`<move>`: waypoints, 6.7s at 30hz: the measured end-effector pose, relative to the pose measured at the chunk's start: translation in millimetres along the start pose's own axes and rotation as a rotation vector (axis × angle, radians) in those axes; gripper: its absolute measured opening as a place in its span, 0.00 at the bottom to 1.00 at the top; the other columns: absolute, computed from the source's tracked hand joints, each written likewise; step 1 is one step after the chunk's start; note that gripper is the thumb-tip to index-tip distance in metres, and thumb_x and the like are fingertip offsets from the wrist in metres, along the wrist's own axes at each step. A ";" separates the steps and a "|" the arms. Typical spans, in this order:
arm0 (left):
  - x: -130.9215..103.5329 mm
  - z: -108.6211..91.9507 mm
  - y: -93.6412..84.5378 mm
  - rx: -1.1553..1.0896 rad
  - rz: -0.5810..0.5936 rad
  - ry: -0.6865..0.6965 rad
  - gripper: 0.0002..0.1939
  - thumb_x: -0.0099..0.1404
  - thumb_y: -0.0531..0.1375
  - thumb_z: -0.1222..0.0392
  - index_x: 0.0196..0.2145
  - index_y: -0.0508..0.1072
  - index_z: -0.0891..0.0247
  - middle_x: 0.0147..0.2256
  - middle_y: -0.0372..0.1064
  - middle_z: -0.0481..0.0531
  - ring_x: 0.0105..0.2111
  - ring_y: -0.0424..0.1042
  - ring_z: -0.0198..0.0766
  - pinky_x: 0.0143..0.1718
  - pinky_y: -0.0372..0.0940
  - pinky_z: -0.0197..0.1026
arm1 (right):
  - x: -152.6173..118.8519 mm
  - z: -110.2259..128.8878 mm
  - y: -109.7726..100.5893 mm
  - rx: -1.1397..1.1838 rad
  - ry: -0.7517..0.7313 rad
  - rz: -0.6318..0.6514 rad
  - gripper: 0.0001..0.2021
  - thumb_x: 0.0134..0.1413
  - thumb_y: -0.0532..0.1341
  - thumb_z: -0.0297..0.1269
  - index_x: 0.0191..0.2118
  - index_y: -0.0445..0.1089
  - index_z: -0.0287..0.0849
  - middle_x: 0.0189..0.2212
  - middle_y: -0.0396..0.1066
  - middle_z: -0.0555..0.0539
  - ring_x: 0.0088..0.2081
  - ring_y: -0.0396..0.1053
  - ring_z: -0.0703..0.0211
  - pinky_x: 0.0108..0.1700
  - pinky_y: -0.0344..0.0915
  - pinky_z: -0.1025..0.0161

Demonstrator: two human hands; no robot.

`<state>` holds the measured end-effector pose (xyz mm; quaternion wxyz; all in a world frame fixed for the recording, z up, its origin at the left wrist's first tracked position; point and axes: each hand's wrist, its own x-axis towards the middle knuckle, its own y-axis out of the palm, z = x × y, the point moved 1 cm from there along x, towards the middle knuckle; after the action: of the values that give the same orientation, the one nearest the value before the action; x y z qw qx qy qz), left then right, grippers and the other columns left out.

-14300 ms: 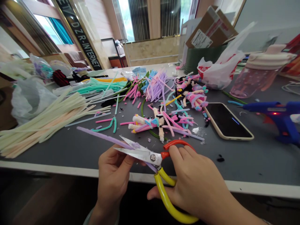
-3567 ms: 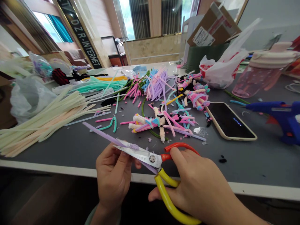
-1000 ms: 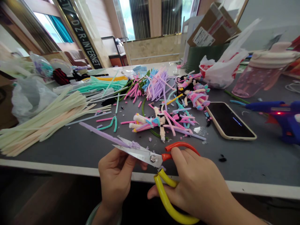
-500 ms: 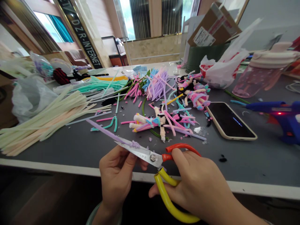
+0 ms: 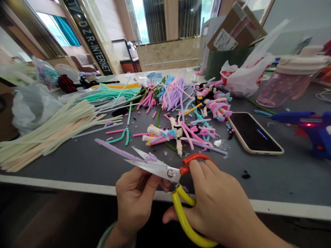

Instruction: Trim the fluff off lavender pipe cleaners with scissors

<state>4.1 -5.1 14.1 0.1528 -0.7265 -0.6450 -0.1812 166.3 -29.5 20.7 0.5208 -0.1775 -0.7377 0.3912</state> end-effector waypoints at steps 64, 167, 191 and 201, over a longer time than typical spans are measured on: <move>1.4 -1.3 -6.8 0.104 0.067 0.009 0.11 0.68 0.56 0.67 0.29 0.76 0.64 0.25 0.76 0.52 0.23 0.73 0.34 0.25 0.66 0.33 | 1.1 -0.3 -4.5 0.076 -0.001 -0.037 0.28 0.65 0.41 0.63 0.34 0.61 0.42 0.17 0.70 0.47 0.16 0.69 0.59 0.17 0.61 0.65; 10.2 2.9 -15.5 -0.461 -0.149 -0.190 0.04 0.58 0.71 0.67 0.29 0.80 0.60 0.22 0.77 0.43 0.19 0.75 0.28 0.26 0.73 0.26 | 2.7 -6.6 -2.1 0.095 0.033 0.014 0.29 0.57 0.49 0.68 0.36 0.62 0.42 0.25 0.70 0.46 0.25 0.71 0.55 0.23 0.66 0.61; 16.1 -4.3 -11.3 -0.560 -0.179 -0.256 0.08 0.53 0.72 0.71 0.26 0.82 0.59 0.20 0.78 0.43 0.17 0.74 0.28 0.22 0.72 0.25 | 0.6 -3.7 -2.3 0.162 0.005 0.012 0.32 0.58 0.45 0.70 0.34 0.63 0.41 0.21 0.71 0.46 0.21 0.71 0.56 0.21 0.66 0.62; 14.5 -0.8 -13.4 -0.526 -0.177 -0.227 0.09 0.55 0.70 0.74 0.27 0.82 0.60 0.22 0.78 0.43 0.19 0.75 0.28 0.24 0.72 0.25 | -2.4 -3.2 -1.9 0.114 0.027 0.015 0.31 0.58 0.45 0.70 0.33 0.62 0.42 0.21 0.70 0.47 0.20 0.71 0.57 0.20 0.64 0.62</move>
<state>-7.8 9.0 21.3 -0.1302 -0.6977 -0.6496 -0.2726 170.5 -31.0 21.1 0.5369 -0.1584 -0.7058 0.4342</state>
